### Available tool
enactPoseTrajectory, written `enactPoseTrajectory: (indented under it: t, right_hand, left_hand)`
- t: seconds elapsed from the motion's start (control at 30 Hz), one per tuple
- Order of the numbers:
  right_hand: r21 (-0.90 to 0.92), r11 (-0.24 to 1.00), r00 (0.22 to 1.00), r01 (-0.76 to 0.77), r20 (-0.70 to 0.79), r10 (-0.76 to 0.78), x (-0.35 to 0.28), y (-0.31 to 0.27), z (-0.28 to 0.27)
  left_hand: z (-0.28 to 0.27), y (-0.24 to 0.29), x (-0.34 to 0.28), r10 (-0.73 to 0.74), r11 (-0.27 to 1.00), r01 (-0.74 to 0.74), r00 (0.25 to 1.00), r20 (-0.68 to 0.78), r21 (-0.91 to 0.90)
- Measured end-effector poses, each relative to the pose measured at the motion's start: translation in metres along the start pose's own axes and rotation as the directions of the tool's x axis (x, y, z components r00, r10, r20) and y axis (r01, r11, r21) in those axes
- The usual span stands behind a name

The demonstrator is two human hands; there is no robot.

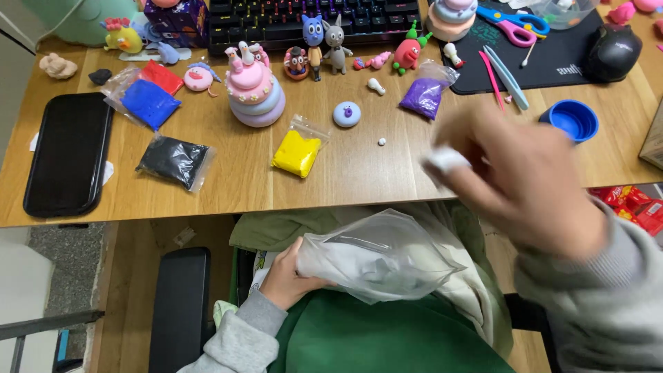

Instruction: Molding and assembling small clay figurines on a desk

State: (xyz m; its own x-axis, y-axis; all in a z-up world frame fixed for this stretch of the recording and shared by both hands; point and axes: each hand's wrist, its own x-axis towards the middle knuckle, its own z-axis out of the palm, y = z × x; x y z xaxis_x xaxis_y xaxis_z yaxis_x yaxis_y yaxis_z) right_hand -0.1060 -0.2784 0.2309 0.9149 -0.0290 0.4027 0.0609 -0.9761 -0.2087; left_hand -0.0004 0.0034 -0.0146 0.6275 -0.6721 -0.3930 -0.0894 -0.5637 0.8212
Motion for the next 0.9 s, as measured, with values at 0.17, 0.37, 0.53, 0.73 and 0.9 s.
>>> enactPoseTrajectory:
  t: [0.17,0.37,0.53,0.73,0.9]
  right_hand:
    - [0.456,0.839,0.955,-0.296,0.143,0.259,0.032,0.051,0.075]
    - [0.442,0.834,0.941,-0.331,0.22,0.257,0.042,0.04,0.085]
    - [0.068,0.987,0.989,-0.146,0.023,0.144,0.032,0.053,0.114]
    - [-0.2,0.972,0.979,0.122,-0.139,-0.151,0.022,0.046,0.115]
    - [-0.11,0.987,0.987,0.114,-0.104,-0.125,0.016,0.041,0.108]
  left_hand:
    - [0.003,-0.016,0.001,0.088,0.996,-0.087,0.995,-0.05,0.008]
    - [0.003,-0.018,0.002,0.16,0.987,-0.161,0.985,-0.056,-0.006]
    - [0.005,-0.023,0.004,0.176,0.984,-0.176,0.982,-0.063,-0.004]
    - [0.005,-0.022,0.002,0.269,0.963,-0.271,0.958,-0.097,-0.008]
    - [0.008,-0.026,0.002,0.255,0.965,-0.259,0.963,-0.085,-0.04]
